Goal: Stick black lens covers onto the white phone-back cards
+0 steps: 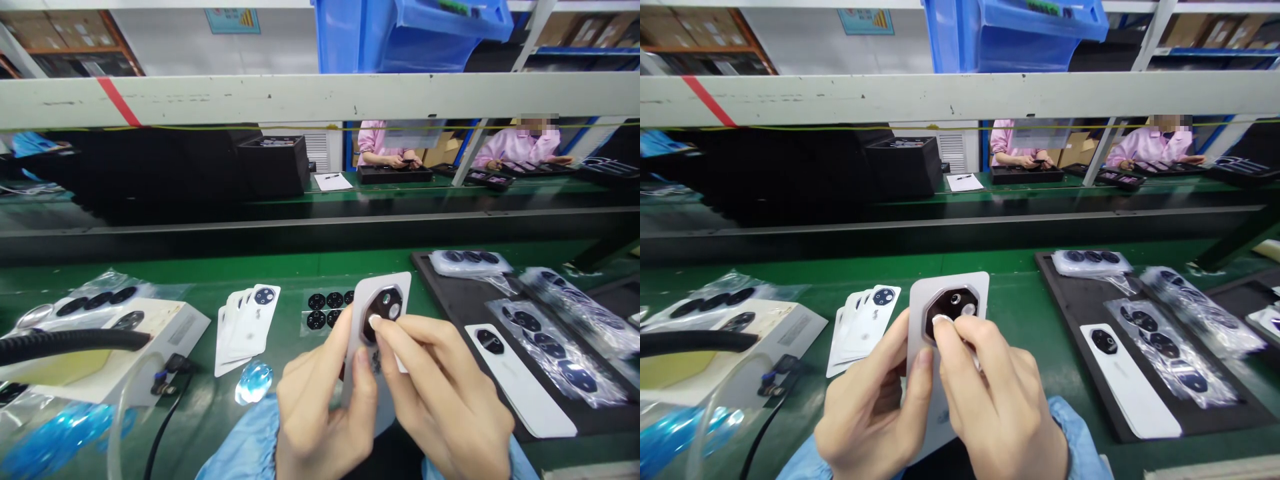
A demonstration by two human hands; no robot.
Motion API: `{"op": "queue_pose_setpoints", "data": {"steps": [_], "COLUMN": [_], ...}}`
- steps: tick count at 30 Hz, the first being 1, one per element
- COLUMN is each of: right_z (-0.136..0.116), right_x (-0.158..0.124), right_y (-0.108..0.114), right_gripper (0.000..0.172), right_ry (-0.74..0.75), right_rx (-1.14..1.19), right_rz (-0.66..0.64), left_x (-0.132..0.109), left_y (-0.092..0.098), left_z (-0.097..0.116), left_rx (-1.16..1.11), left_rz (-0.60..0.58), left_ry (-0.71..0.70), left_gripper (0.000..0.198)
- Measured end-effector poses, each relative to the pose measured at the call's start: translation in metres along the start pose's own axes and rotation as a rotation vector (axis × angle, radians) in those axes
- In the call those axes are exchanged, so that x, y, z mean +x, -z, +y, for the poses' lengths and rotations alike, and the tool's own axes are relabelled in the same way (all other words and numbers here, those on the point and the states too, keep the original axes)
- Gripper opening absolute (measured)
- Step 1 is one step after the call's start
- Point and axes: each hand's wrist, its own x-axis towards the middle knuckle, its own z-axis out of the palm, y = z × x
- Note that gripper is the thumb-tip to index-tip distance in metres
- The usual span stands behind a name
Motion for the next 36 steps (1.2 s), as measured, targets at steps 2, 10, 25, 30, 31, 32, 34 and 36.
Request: {"op": "queue_pose_setpoints", "data": {"steps": [2, 10, 25, 30, 31, 32, 34, 36], "right_z": [0.002, 0.006, 0.005, 0.005, 0.006, 0.006, 0.007, 0.007], "right_x": [-0.001, 0.011, 0.012, 0.014, 0.014, 0.014, 0.015, 0.014], "right_y": [0.000, 0.008, 0.010, 0.008, 0.008, 0.008, 0.009, 0.010], "right_gripper": [0.028, 0.021, 0.026, 0.026, 0.025, 0.025, 0.026, 0.028], "right_ry": [0.006, -0.044, -0.317, -0.271, -0.254, -0.231, -0.161, -0.067], "right_rx": [0.049, 0.232, 0.842, 0.748, 0.712, 0.667, 0.546, 0.391], "right_rz": [-0.038, 0.008, 0.164, 0.170, 0.170, 0.179, 0.176, 0.143], "left_x": [-0.001, 0.006, 0.022, 0.021, 0.022, 0.022, 0.022, 0.021], "left_y": [0.000, 0.000, 0.005, 0.010, 0.012, 0.013, 0.014, 0.012], "left_z": [-0.001, 0.004, 0.010, 0.005, 0.004, 0.003, 0.001, 0.001], "left_rx": [-0.034, -0.315, -0.701, -0.645, -0.613, -0.581, -0.528, -0.495], "left_rz": [0.000, 0.038, 0.050, 0.004, -0.029, -0.056, -0.087, -0.094], "left_ry": [0.010, 0.322, 0.544, 0.423, 0.395, 0.367, 0.316, 0.265], "left_gripper": [0.072, 0.037, 0.029, 0.034, 0.036, 0.039, 0.045, 0.049]}}
